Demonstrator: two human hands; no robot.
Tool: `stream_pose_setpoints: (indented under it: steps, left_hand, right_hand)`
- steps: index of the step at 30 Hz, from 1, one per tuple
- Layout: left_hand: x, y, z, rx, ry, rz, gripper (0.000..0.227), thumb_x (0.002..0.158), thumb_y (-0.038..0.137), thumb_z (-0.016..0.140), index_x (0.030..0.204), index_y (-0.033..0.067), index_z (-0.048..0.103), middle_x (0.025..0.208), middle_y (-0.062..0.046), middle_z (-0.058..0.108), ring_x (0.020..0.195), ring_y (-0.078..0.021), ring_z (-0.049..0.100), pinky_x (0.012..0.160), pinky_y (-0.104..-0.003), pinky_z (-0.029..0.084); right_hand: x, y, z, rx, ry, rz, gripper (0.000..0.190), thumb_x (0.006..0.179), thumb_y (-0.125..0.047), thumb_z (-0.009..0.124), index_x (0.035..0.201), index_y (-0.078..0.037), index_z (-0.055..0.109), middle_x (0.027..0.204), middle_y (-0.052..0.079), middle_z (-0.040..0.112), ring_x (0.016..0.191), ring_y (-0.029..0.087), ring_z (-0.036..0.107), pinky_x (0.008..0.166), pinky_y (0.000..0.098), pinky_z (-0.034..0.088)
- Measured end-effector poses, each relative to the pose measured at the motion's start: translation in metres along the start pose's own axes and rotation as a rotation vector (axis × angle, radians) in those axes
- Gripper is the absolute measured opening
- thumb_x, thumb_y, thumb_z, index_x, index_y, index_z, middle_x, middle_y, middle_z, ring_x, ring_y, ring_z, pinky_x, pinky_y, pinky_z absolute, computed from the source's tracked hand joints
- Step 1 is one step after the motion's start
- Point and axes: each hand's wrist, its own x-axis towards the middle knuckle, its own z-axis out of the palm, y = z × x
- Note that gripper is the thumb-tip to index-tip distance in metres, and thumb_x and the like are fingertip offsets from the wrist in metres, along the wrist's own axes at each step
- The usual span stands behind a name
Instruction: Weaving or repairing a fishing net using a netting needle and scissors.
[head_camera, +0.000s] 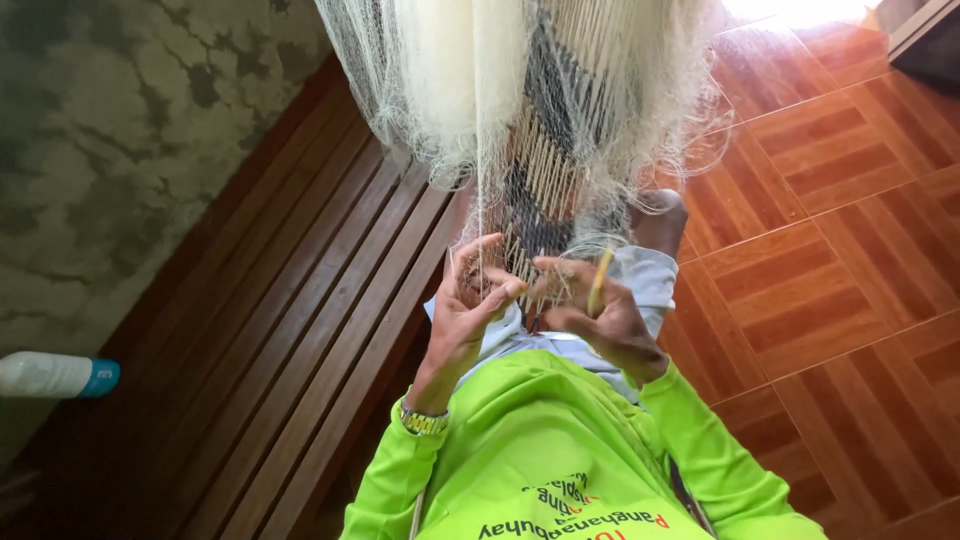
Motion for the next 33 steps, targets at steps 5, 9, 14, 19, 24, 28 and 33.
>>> stream_pose_setpoints:
  steps: [5,9,14,19,24,28,33]
  left_hand:
    - [0.003,-0.027,-0.019,-0.068,0.045,0.007,0.043,0.099,0.008,0.066,0.14,0.0052,0.056,0.092,-0.013,0.076,0.059,-0.0011,0.05,0.053,-0.015,0.041]
    - [0.006,-0.029,-0.019,-0.052,0.183,0.066,0.016,0.103,0.012,0.062,0.113,0.0035,0.069,0.1,-0.012,0.075,0.059,-0.0023,0.048,0.054,-0.017,0.043]
    - [0.004,-0.045,-0.027,-0.129,0.186,0.107,0.011,0.101,0.007,0.064,0.103,-0.0011,0.07,0.097,-0.016,0.07,0.064,-0.0097,0.052,0.058,-0.023,0.046]
    - [0.001,-0.065,-0.044,-0.269,0.204,0.115,0.023,0.105,0.013,0.058,0.11,-0.0068,0.069,0.096,-0.023,0.071,0.079,-0.0219,0.068,0.074,-0.033,0.058]
    - [0.003,-0.056,-0.037,-0.336,0.235,0.154,0.033,0.109,0.023,0.05,0.119,-0.0041,0.065,0.109,-0.024,0.073,0.107,-0.0298,0.071,0.097,-0.041,0.056]
    - [0.003,-0.05,-0.036,-0.403,0.228,0.12,0.033,0.11,0.027,0.047,0.125,0.001,0.063,0.108,-0.018,0.074,0.101,-0.0245,0.072,0.094,-0.039,0.058]
    - [0.003,-0.061,-0.041,-0.512,0.235,0.032,0.034,0.112,0.029,0.043,0.127,0.0033,0.058,0.089,-0.007,0.067,0.076,-0.0181,0.072,0.077,-0.035,0.063]
  right_hand:
    - [0.0,-0.013,0.015,-0.155,0.416,-0.122,0.029,0.108,-0.022,0.05,0.098,-0.004,0.07,0.068,0.012,0.072,0.035,0.004,0.041,0.035,0.0157,0.03]
    - [0.0,-0.02,0.009,-0.17,0.494,-0.161,0.04,0.115,-0.034,0.035,0.094,-0.011,0.061,0.075,0.012,0.077,0.036,0.001,0.036,0.037,0.0164,0.025]
    - [-0.003,-0.027,0.008,-0.161,0.591,-0.121,0.043,0.117,-0.035,0.033,0.088,-0.013,0.056,0.068,0.011,0.073,0.039,0.007,0.044,0.037,0.0155,0.024]
    - [-0.002,-0.024,0.005,-0.156,0.757,-0.105,0.044,0.116,-0.037,0.034,0.082,-0.017,0.051,0.058,0.008,0.065,0.04,0.004,0.042,0.04,0.015,0.02]
    - [-0.001,-0.016,-0.004,-0.155,0.828,-0.111,0.048,0.117,-0.039,0.035,0.079,-0.016,0.051,0.056,0.01,0.063,0.055,0.011,0.063,0.041,0.015,0.023]
    - [0.002,-0.015,-0.007,-0.099,0.848,-0.132,0.047,0.117,-0.038,0.036,0.079,-0.015,0.052,0.052,0.01,0.061,0.058,0.017,0.069,0.039,0.0134,0.027]
    - [0.005,-0.003,-0.011,0.013,0.853,-0.199,0.047,0.117,-0.038,0.038,0.079,-0.013,0.05,0.046,0.012,0.053,0.053,0.022,0.069,0.035,0.0152,0.032]
